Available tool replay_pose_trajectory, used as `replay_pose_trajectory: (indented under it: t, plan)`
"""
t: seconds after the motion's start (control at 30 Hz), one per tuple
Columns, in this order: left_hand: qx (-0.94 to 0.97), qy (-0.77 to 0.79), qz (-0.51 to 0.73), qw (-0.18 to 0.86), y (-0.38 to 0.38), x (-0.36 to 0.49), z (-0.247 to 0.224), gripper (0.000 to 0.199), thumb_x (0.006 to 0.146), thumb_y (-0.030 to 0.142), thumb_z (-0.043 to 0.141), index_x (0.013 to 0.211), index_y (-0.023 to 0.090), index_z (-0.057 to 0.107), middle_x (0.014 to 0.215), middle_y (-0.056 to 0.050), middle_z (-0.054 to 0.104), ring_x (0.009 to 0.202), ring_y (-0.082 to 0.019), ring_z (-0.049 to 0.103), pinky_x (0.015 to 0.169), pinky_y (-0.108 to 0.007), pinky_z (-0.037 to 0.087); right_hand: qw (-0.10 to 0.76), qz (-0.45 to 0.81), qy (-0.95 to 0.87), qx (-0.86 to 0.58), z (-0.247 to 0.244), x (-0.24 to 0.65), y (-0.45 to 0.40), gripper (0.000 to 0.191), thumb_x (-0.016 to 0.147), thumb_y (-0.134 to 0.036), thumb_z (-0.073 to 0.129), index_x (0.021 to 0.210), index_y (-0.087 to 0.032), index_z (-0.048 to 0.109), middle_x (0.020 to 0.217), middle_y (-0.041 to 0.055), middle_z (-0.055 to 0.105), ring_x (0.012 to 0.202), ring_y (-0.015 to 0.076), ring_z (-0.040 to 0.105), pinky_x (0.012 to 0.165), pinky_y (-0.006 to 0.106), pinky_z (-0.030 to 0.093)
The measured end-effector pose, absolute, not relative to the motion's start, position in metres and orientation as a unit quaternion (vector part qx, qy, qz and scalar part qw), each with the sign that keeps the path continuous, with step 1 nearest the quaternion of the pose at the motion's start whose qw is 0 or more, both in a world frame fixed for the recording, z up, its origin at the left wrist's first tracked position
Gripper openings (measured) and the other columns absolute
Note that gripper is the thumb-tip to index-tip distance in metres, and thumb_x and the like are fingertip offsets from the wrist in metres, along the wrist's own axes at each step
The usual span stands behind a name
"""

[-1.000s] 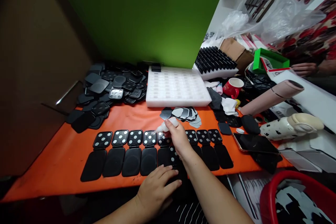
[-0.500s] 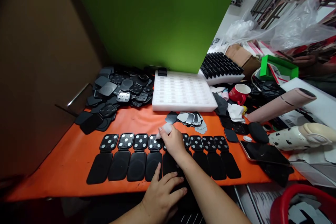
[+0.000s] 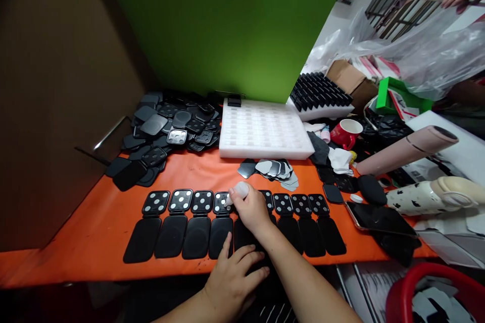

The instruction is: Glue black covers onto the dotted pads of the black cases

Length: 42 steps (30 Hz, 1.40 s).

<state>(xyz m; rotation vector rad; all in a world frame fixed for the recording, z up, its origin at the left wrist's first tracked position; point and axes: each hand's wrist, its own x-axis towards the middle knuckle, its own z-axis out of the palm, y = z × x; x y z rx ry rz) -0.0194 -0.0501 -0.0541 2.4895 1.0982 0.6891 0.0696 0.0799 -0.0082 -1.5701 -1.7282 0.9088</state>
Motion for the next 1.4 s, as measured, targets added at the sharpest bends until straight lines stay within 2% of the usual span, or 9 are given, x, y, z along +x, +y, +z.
replay_pose_trajectory:
  t: [0.13,0.27,0.47,0.57,0.73,0.87,1.03,1.23,1.4]
  plan:
    - [0.872,0.389,0.229,0.188,-0.050,-0.019,-0.052,0.035,0.086,0.033,0.047,0.121,0.031,0.046,0.124,0.000,0.053,0.118,-0.019,0.039,0.101,-0.052,-0.019,0.328,0.339,-0.641,-0.605,-0.010,0.072,0.082,0.029,0.077,-0.046,0.053,0.067,-0.019,0.056,0.060,0.0017,0.061,0.056,0.0167,0.053,0.053,0.025,0.035]
    - [0.869,0.391,0.224,0.202,-0.050,-0.020,-0.051,0.034,0.086,0.034,0.046,0.120,0.031,0.046,0.124,0.002,0.053,0.118,-0.019,0.039,0.102,-0.051,-0.016,0.362,0.402,-0.582,-0.606,-0.011,0.075,0.088,0.033,0.077,-0.050,0.051,0.070,-0.018,0.055,0.059,0.0003,0.059,0.055,0.0163,0.052,0.051,0.025,0.036]
    - [0.867,0.385,0.200,0.244,-0.052,-0.024,-0.038,0.044,0.084,0.031,0.049,0.127,0.030,0.038,0.130,-0.001,0.047,0.123,-0.021,0.035,0.105,-0.054,0.003,0.372,0.442,-0.581,-0.574,-0.005,0.062,0.088,0.034,0.077,-0.050,0.051,0.070,-0.017,0.053,0.063,0.0005,0.058,0.059,0.0154,0.052,0.054,0.025,0.039]
    - [0.869,0.356,0.194,0.283,-0.051,-0.037,-0.021,0.051,0.079,0.033,0.055,0.127,0.030,0.039,0.133,-0.002,0.044,0.122,-0.022,0.036,0.106,-0.051,0.015,0.353,0.452,-0.603,-0.554,-0.004,0.049,0.088,0.032,0.078,-0.049,0.051,0.070,-0.018,0.053,0.064,0.0001,0.059,0.058,0.0147,0.052,0.054,0.024,0.039]
    - [0.830,0.414,0.208,0.311,-0.039,-0.072,-0.001,0.022,0.081,0.030,0.052,0.102,0.025,0.058,0.103,-0.001,0.062,0.096,-0.018,0.055,0.103,-0.044,0.025,0.311,0.439,-0.655,-0.531,-0.006,0.028,0.087,0.030,0.079,-0.046,0.050,0.072,-0.018,0.055,0.065,0.0002,0.062,0.058,0.0141,0.054,0.053,0.022,0.038]
    - [0.781,0.483,0.245,0.312,-0.028,-0.088,-0.008,0.011,0.081,0.023,0.051,0.087,0.022,0.061,0.084,-0.001,0.064,0.081,-0.016,0.058,0.101,-0.042,0.027,0.295,0.386,-0.700,-0.523,-0.007,0.018,0.085,0.028,0.081,-0.044,0.049,0.069,-0.019,0.054,0.063,0.0001,0.061,0.057,0.0139,0.053,0.052,0.021,0.035]
    - [0.748,0.502,0.276,0.334,-0.026,-0.090,-0.019,0.010,0.081,0.020,0.050,0.080,0.021,0.060,0.076,0.000,0.064,0.074,-0.014,0.058,0.100,-0.040,0.030,0.283,0.349,-0.720,-0.529,-0.005,0.020,0.086,0.027,0.082,-0.042,0.048,0.068,-0.019,0.054,0.062,0.0000,0.061,0.056,0.0140,0.053,0.052,0.022,0.034]
    - [0.744,0.501,0.291,0.333,-0.024,-0.090,-0.021,0.012,0.081,0.019,0.049,0.076,0.021,0.060,0.073,-0.001,0.063,0.069,-0.015,0.057,0.099,-0.041,0.032,0.325,0.399,-0.687,-0.513,-0.002,0.017,0.093,0.025,0.084,-0.037,0.046,0.069,-0.019,0.056,0.066,0.0002,0.065,0.062,0.0140,0.058,0.059,0.022,0.039]
    - [0.741,0.509,0.293,0.327,-0.024,-0.090,-0.023,0.012,0.081,0.020,0.049,0.075,0.020,0.059,0.074,-0.002,0.062,0.070,-0.014,0.057,0.097,-0.039,0.033,0.320,0.385,-0.694,-0.516,-0.006,0.011,0.096,0.027,0.083,-0.040,0.048,0.070,-0.019,0.058,0.069,0.0026,0.066,0.065,0.0164,0.059,0.061,0.024,0.040]
